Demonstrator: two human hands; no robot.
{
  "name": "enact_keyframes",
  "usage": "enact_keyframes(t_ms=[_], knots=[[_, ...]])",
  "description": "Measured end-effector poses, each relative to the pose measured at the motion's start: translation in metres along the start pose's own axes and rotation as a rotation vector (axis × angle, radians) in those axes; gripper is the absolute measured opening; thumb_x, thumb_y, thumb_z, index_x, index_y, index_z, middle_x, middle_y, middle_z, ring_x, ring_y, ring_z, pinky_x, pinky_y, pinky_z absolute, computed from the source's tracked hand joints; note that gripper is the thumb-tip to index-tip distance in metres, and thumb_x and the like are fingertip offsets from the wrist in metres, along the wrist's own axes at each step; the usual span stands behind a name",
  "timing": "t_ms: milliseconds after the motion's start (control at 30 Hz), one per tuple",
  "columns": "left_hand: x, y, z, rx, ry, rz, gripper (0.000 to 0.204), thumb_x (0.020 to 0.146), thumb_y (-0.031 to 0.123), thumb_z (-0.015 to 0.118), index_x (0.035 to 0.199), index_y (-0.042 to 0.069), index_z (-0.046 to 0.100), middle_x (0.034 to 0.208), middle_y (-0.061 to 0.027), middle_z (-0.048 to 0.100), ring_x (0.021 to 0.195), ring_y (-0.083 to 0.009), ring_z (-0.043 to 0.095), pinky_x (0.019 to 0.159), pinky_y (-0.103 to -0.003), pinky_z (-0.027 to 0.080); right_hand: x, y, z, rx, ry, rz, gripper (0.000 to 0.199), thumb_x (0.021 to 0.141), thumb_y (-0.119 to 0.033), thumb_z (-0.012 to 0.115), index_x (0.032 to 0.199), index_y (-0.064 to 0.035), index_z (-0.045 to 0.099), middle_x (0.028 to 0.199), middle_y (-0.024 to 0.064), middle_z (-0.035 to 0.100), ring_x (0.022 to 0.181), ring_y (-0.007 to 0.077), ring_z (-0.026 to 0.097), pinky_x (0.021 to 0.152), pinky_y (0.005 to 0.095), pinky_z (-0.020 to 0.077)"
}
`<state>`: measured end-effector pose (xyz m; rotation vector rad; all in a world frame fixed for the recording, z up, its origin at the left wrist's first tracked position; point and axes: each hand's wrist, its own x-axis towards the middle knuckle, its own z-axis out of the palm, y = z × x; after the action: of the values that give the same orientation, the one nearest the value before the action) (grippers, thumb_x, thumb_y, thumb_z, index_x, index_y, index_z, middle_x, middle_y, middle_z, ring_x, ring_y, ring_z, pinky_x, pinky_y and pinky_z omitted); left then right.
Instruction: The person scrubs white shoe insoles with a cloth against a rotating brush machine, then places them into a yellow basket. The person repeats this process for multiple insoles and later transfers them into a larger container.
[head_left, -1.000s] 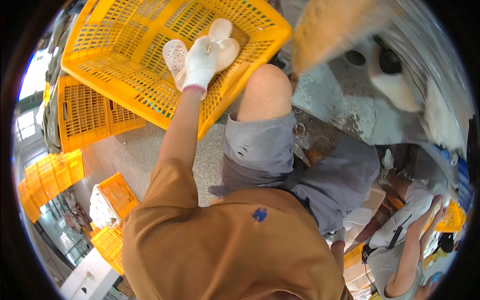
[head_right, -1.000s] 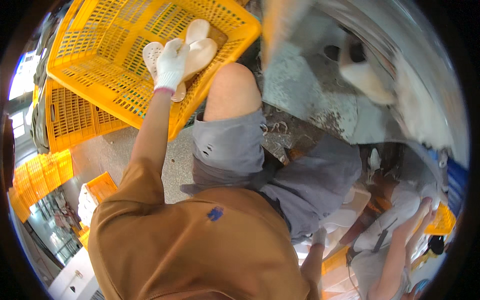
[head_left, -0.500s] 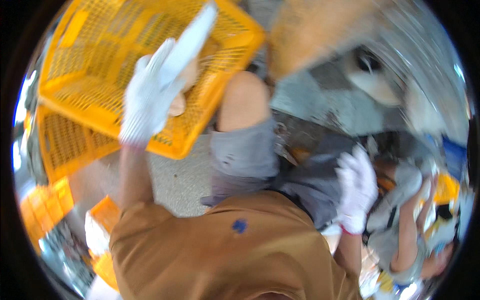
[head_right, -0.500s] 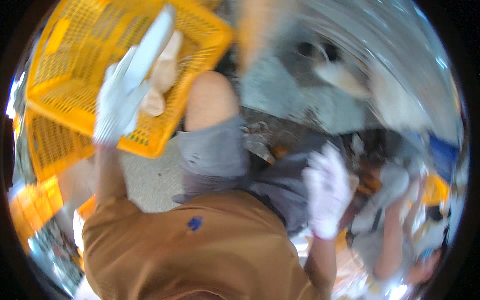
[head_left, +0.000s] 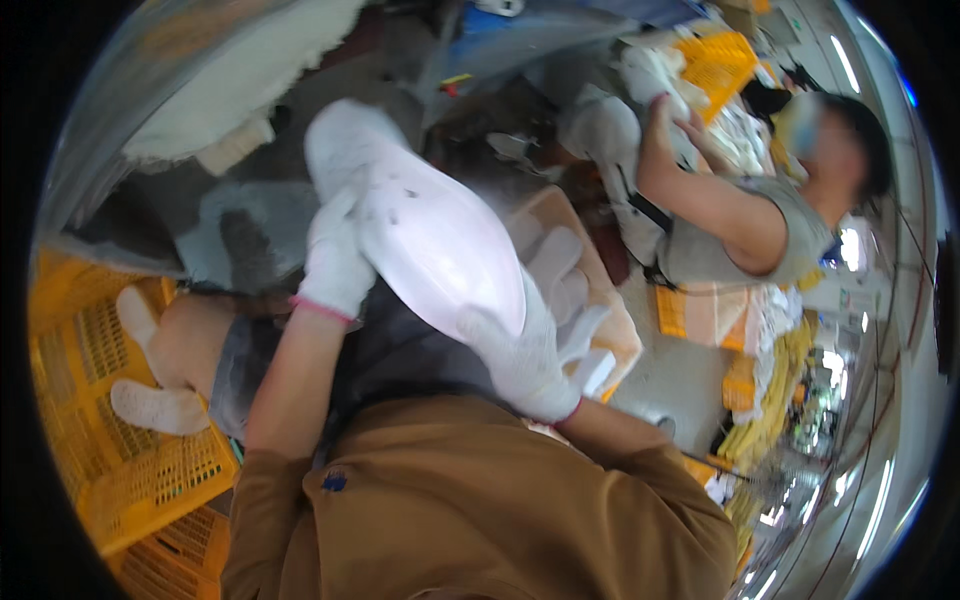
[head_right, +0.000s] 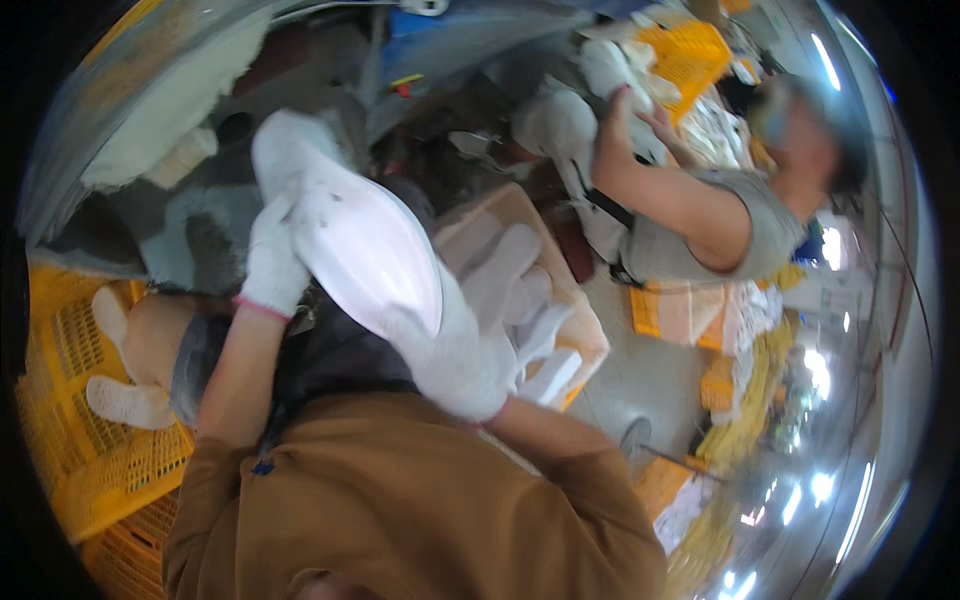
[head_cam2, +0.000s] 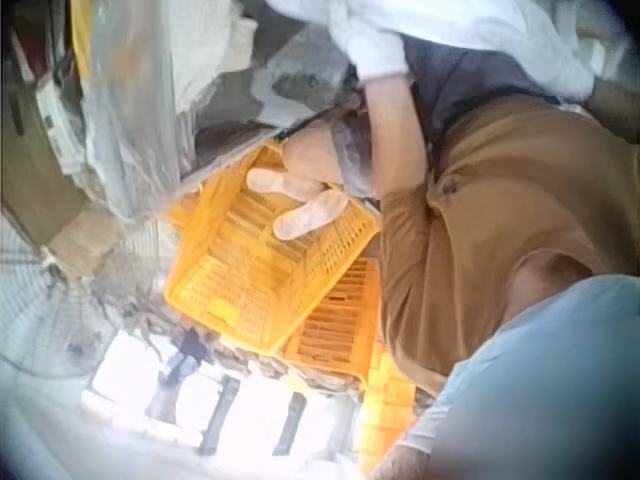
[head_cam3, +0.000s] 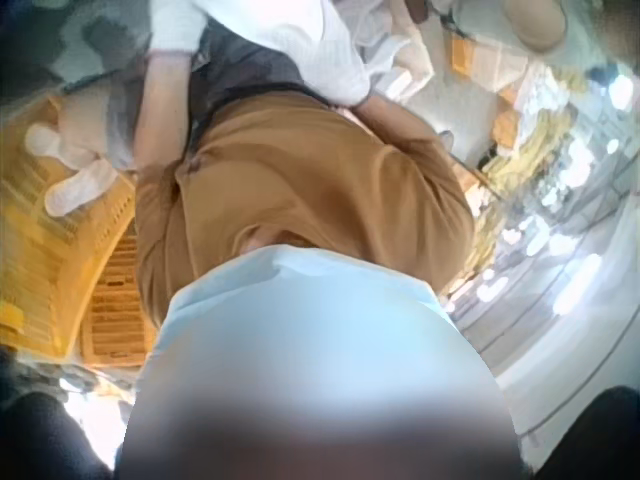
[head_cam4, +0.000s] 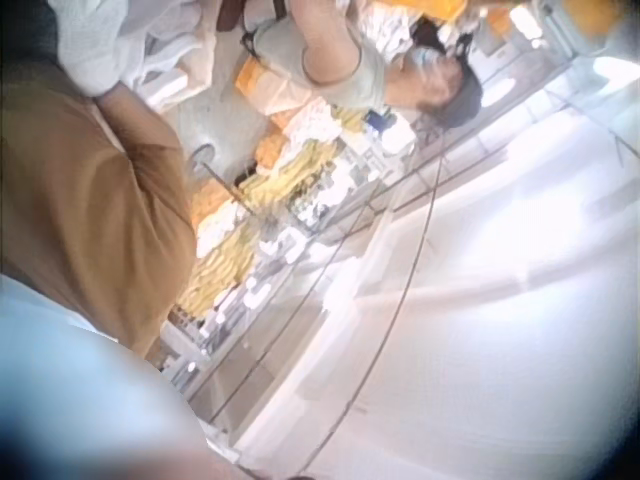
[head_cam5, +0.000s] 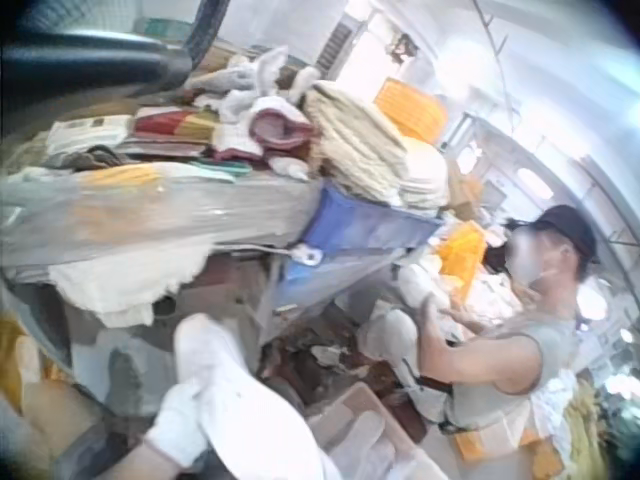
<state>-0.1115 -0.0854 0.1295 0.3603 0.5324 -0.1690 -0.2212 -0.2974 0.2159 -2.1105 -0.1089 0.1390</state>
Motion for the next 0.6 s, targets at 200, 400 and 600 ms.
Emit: enact_keyframes(t_ms=[200,400,600], knots=[[0.084,0.016,0.002,0.023,-0.128,0.214,0.033,0.105,0.021,0.054,0.131,0.003,0.064,0.125,-0.0119,0.073,0.11,-0.0239,0.07,0.102,-0.037,0.055,0.084,-0.037,0.035,-0.011,0.13,-0.183,0.048,0.097,-0.007,0.066,0.141,0.0094,0.054,0.128,0.0268,0.064,0.113,0.0357,0.067,0.097,0.0434,0.0522],[0.094,0.105,-0.057,0.695,0.267,0.256,0.052,0.103,0.038,0.064,0.134,-0.004,0.064,0.129,-0.0165,0.071,0.121,-0.022,0.067,0.104,-0.035,0.052,0.224,-0.018,0.072,-0.25,0.096,-0.71,0.027,0.094,-0.018,0.066,0.112,0.0016,0.072,0.096,0.0187,0.073,0.086,0.0308,0.074,0.072,0.0424,0.0593],[0.019,0.116,-0.104,1.617,0.535,0.592,0.102,0.082,0.072,0.074,0.142,-0.008,0.054,0.134,-0.0319,0.064,0.128,-0.04,0.062,0.112,-0.04,0.045,0.263,-0.024,0.094,-0.15,-0.022,-0.37,0.028,0.096,-0.024,0.062,0.088,0.001,0.074,0.087,0.0245,0.073,0.082,0.0404,0.072,0.075,0.0469,0.0577]])
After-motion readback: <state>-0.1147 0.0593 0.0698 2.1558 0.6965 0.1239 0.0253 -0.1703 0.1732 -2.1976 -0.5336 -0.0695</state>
